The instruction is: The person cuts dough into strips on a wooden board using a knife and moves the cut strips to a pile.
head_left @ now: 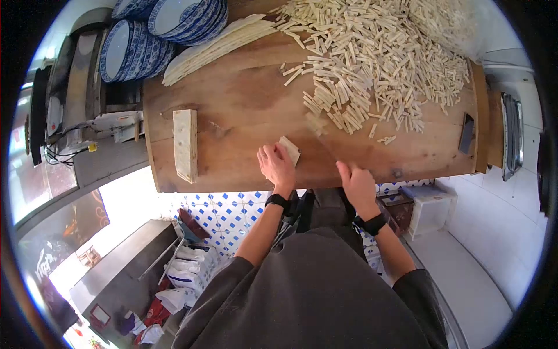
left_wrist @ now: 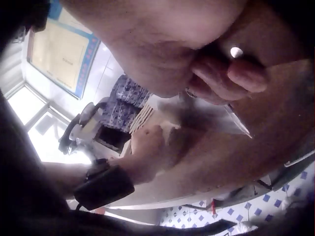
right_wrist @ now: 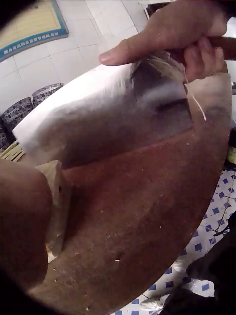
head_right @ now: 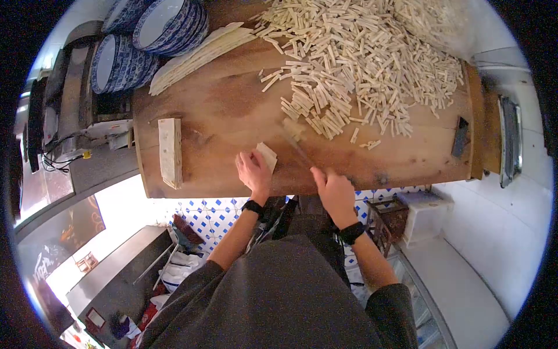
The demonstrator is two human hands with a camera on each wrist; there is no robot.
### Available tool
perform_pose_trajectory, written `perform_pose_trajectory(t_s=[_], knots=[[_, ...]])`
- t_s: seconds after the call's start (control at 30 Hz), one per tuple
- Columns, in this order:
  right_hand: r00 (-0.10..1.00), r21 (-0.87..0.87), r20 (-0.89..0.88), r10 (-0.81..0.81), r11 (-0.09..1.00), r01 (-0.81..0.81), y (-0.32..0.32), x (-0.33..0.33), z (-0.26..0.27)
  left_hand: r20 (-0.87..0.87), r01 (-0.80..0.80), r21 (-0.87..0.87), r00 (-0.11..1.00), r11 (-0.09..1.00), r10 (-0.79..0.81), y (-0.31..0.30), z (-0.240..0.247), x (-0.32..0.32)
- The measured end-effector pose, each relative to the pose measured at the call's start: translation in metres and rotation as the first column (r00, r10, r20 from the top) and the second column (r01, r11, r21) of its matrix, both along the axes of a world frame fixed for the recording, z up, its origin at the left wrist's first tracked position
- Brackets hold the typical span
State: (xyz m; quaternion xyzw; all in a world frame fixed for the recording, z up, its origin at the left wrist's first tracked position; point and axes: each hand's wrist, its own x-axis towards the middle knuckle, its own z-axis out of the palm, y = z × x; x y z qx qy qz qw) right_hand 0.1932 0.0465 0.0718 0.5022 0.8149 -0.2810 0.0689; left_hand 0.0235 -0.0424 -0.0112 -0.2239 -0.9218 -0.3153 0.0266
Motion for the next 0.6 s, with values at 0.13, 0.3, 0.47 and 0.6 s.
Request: perform_pose_trajectory(t_s=[0.13, 0.3, 0.47, 0.6], knots=[[0.978, 0.033, -0.171, -0.115, 0.992, 0.122, 0.004, 0.000, 0.008, -0.006, -0.047, 0.043, 0.999, 0.998, 0.048, 0.002, -0.001, 0.006], [0.980, 0.010, -0.184, 0.078, 0.997, -0.078, -0.020, -0.004, 0.032, 0.041, -0.177, -0.013, 0.983, 0.984, 0.177, 0.010, 0.000, 0.018], [0.960, -0.013, -0.165, 0.228, 0.972, -0.233, -0.027, -0.004, 0.037, 0.075, -0.223, -0.052, 0.971, 0.973, 0.227, 0.005, -0.008, 0.020], [0.958, 0.026, -0.143, 0.247, 0.969, -0.246, -0.023, -0.003, 0.038, 0.141, -0.252, -0.035, 0.957, 0.967, 0.254, 0.007, -0.006, 0.021]])
